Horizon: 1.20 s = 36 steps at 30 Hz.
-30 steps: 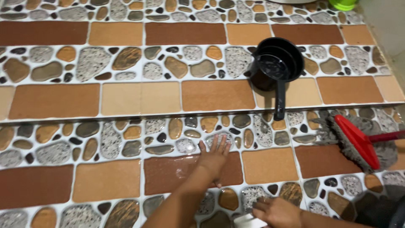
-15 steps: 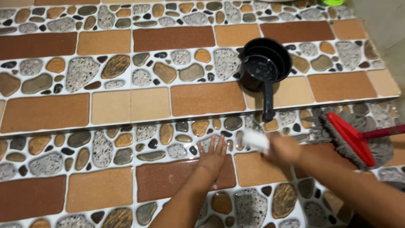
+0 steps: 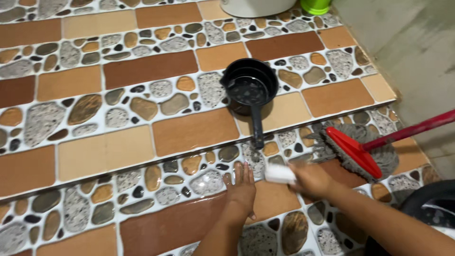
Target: The person cleans a tiled bathroom floor by hand with a brush and soapy water from a bucket, then rinses several cleaning tools in the bucket.
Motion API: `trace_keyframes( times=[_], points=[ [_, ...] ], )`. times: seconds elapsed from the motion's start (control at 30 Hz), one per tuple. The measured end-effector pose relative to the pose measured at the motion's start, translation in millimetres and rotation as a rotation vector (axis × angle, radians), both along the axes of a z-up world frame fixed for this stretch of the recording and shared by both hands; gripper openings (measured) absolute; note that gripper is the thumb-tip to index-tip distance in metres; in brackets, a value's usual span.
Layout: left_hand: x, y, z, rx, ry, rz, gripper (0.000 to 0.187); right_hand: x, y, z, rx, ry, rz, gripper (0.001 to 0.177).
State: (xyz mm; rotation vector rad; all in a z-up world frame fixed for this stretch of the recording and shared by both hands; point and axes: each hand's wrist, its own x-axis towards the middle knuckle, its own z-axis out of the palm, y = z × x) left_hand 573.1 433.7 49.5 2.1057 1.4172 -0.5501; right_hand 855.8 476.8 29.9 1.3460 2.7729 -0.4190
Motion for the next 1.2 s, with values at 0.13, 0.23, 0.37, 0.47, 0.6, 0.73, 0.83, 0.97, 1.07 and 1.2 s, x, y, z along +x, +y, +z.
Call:
trace_keyframes(
  times=[0.13, 0.23, 0.37, 0.47, 0.6, 0.73, 0.83, 0.97, 1.07, 1.2],
  points=[
    [23.6, 9.8, -10.5, -0.085, 0.171, -0.037, 0.146, -14.8, 77.4, 25.2, 0.055, -0.144, -0.309, 0.058],
    [34.5, 11.2, -31.4, 0.097, 0.167, 0.054, 0.106, -23.7, 69.1, 45.1, -0.060, -0.120, -0.377, 0.076],
    [40.2, 11.5, -40.2, -0.007, 0.164, 0.028, 0.094, -0.4, 7.7, 62.6, -0.246, -0.006, -0.066, 0.053],
    [40.4, 10.1, -18.7, -0.060, 0.159, 0.044, 0.120, 17.8, -34.9, 66.1, -0.394, -0.011, 0.182, 0.054],
    [36.7, 9.0, 22.8, -0.127, 0.172, 0.051, 0.154, 22.9, -32.7, 47.3, -0.446, -0.252, 0.543, 0.041],
    [33.2, 11.7, 37.3, -0.149, 0.161, 0.048, 0.159, 29.2, 25.7, 44.5, -0.312, -0.237, 0.112, 0.049],
    [33.0, 10.0, 34.6, -0.116, 0.153, 0.056, 0.158, 32.0, 62.7, 45.5, -0.062, -0.065, -0.080, 0.047],
    [26.3, 11.3, 30.5, -0.096, 0.144, 0.039, 0.157, 8.3, 50.6, 42.3, -0.116, -0.242, -0.460, 0.055],
    [17.4, 7.8, 25.6, -0.095, 0.064, 0.067, 0.158, -29.4, 9.3, 42.5, -0.269, -0.251, -0.540, 0.081],
    [-13.2, 2.2, 12.9, -0.015, -0.121, 0.128, 0.157, -53.5, -22.2, 35.4, -0.293, -0.139, -0.404, 0.091]
  ],
)
